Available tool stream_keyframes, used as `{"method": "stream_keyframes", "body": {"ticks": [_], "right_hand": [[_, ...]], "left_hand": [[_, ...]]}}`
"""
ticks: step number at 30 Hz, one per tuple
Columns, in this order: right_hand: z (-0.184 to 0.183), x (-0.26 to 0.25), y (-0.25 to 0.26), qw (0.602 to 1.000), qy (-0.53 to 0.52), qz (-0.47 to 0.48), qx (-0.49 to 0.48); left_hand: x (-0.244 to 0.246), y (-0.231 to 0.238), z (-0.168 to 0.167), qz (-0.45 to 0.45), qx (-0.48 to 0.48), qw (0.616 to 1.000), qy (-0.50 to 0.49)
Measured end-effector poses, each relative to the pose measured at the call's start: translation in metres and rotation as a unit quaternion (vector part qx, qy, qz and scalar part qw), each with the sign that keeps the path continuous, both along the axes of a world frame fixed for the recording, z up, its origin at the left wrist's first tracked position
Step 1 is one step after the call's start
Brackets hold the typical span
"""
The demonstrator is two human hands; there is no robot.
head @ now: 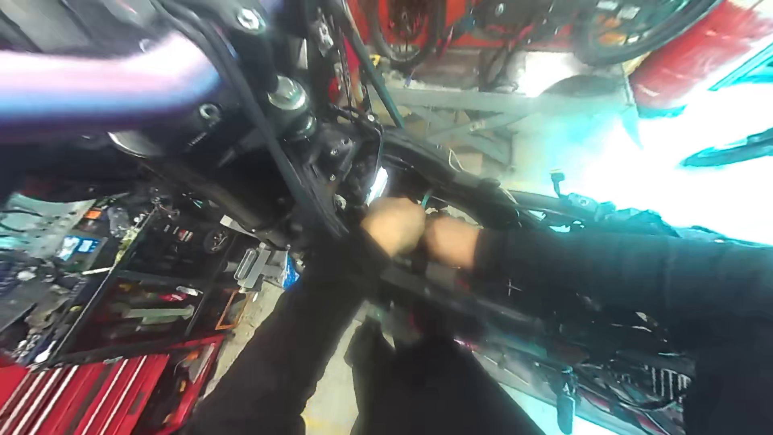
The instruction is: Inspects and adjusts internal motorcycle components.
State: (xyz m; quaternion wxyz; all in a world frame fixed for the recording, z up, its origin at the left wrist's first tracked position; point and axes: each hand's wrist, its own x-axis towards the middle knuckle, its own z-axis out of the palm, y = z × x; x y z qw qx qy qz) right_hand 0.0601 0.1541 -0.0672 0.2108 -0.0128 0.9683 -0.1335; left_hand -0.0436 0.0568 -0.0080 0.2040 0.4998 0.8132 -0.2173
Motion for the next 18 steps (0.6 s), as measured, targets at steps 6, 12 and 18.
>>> {"method": "stream_keyframes", "body": {"ticks": [6, 12, 18], "right_hand": [[0.013, 0.004, -0.009, 0.999, -0.017, -0.018, 0.043], [0.015, -0.001, -0.009, 0.998, -0.016, -0.030, 0.047], [0.016, -0.001, -0.011, 0.997, -0.021, -0.063, 0.039]], "left_hand": [[0.018, -0.004, 0.033, 0.026, -0.019, 0.998, -0.048], [0.025, -0.005, 0.039, 0.036, -0.037, 0.998, -0.042], [0.024, -0.005, 0.040, 0.048, -0.031, 0.997, -0.049]]}}
